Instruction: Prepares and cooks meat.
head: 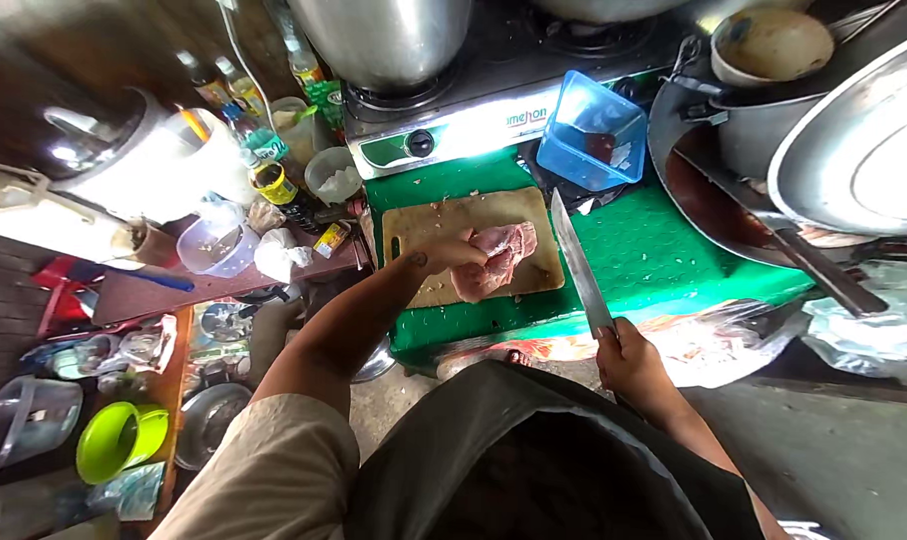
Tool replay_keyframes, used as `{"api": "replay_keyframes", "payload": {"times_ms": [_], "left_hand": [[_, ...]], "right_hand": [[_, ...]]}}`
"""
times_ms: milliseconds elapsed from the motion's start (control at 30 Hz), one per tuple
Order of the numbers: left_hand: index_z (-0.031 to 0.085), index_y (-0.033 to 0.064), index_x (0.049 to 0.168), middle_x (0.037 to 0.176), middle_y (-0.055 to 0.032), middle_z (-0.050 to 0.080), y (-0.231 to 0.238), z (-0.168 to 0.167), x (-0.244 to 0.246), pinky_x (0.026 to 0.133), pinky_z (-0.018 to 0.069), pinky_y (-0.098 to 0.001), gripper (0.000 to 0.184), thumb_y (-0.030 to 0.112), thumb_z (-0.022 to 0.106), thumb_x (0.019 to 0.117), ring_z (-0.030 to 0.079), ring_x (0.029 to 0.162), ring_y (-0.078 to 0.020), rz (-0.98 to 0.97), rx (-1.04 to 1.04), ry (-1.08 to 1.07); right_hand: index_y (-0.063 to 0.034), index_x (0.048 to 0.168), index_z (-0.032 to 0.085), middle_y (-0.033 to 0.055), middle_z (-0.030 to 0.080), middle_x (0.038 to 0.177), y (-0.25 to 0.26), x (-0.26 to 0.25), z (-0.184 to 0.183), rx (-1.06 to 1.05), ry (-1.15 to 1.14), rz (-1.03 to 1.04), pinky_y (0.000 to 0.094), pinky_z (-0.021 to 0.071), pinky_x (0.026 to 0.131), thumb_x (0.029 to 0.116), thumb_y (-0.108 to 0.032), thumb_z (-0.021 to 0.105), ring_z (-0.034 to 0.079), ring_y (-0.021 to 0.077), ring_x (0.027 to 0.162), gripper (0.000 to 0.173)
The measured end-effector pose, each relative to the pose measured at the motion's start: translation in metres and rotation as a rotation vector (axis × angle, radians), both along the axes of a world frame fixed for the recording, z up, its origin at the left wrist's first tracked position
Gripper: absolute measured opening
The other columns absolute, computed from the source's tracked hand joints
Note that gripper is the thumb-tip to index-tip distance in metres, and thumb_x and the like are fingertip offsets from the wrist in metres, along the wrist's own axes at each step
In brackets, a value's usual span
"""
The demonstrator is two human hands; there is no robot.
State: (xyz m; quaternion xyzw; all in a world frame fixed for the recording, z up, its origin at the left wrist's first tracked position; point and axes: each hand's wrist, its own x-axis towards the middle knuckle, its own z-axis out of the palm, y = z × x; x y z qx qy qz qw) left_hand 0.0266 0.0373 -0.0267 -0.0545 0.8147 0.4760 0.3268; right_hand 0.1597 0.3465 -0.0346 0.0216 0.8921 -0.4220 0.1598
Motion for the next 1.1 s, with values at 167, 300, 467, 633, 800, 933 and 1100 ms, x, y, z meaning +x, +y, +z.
{"api": "replay_keyframes", "payload": {"times_ms": [167, 300, 467, 633, 800, 933, 1100], "left_hand": [[0.051, 0.0, 0.136, 0.111, -0.0177, 0.066, -0.011, -0.009, 0.005, 0.083, 0.0568, -0.0406, 0.05, 0.003, 0.068, 0.0898, 0.066, 0.093, -0.0224, 0.175, 0.196, 0.033], [0.053, -0.0005, 0.142, 0.126, -0.0261, 0.064, -0.013, 0.025, 0.035, 0.097, 0.0516, -0.0563, 0.054, 0.01, 0.072, 0.0921, 0.065, 0.113, -0.038, 0.186, -0.213, 0.248], [0.071, -0.0019, 0.115, 0.124, -0.0253, 0.065, -0.007, 0.0, 0.076, 0.099, 0.0492, -0.058, 0.032, 0.018, 0.074, 0.0892, 0.061, 0.117, -0.0426, 0.126, -0.299, 0.803], [0.073, 0.0002, 0.106, 0.121, -0.0222, 0.069, -0.01, -0.044, 0.089, 0.099, 0.0523, -0.0554, 0.031, 0.025, 0.077, 0.0871, 0.063, 0.12, -0.0419, 0.082, -0.266, 1.012], [0.074, 0.0047, 0.104, 0.12, -0.0189, 0.07, -0.018, -0.065, 0.085, 0.098, 0.0535, -0.0518, 0.031, 0.03, 0.079, 0.0861, 0.063, 0.119, -0.039, 0.062, -0.228, 1.115], [0.073, 0.006, 0.097, 0.117, -0.0158, 0.071, -0.02, -0.071, 0.083, 0.105, 0.0491, -0.0479, 0.024, 0.028, 0.076, 0.0868, 0.063, 0.119, -0.0344, 0.035, -0.207, 1.144], [0.072, 0.0043, 0.095, 0.115, -0.0176, 0.071, -0.021, -0.078, 0.078, 0.102, 0.0508, -0.0519, 0.028, 0.032, 0.073, 0.0883, 0.064, 0.118, -0.0377, 0.061, -0.191, 1.141]], "right_hand": [[0.0023, 0.112, 0.055, 0.0013, 0.049, 0.063, -0.008, -0.01, 0.007, -0.026, 0.005, 0.05, 0.0275, 0.0491, 0.049, 0.1092, -0.018, 0.043, 0.052, 0.0083, 0.048, 0.024], [0.0052, 0.126, 0.053, 0.0045, 0.057, 0.071, -0.029, -0.016, 0.015, -0.049, -0.014, 0.199, 0.0301, 0.0523, 0.057, 0.1093, -0.016, 0.039, 0.057, 0.0112, 0.056, 0.031], [0.0086, 0.123, 0.053, 0.0073, 0.058, 0.072, -0.06, -0.011, 0.011, 0.01, 0.049, 0.366, 0.0333, 0.0543, 0.058, 0.1104, -0.018, 0.034, 0.06, 0.015, 0.057, 0.035], [0.0104, 0.122, 0.054, 0.0139, 0.061, 0.072, -0.082, 0.002, 0.01, 0.133, 0.167, 0.409, 0.0401, 0.0544, 0.062, 0.1089, -0.016, 0.038, 0.064, 0.0242, 0.063, 0.034], [0.0123, 0.127, 0.051, 0.0236, 0.068, 0.085, -0.099, 0.007, 0.028, 0.347, 0.079, 0.455, 0.0495, 0.0564, 0.074, 0.1084, -0.012, 0.038, 0.071, 0.0383, 0.082, 0.034], [0.0068, 0.138, 0.043, 0.0259, 0.067, 0.106, -0.143, -0.014, 0.056, 0.5, -0.199, 0.46, 0.0494, 0.0544, 0.092, 0.1126, -0.015, 0.036, 0.069, 0.0375, 0.104, 0.034], [0.0005, 0.141, 0.044, 0.0263, 0.069, 0.108, -0.184, -0.057, 0.018, 0.534, -0.034, 0.411, 0.0566, 0.0573, 0.086, 0.1112, -0.018, 0.04, 0.071, 0.0422, 0.101, 0.035]]}}
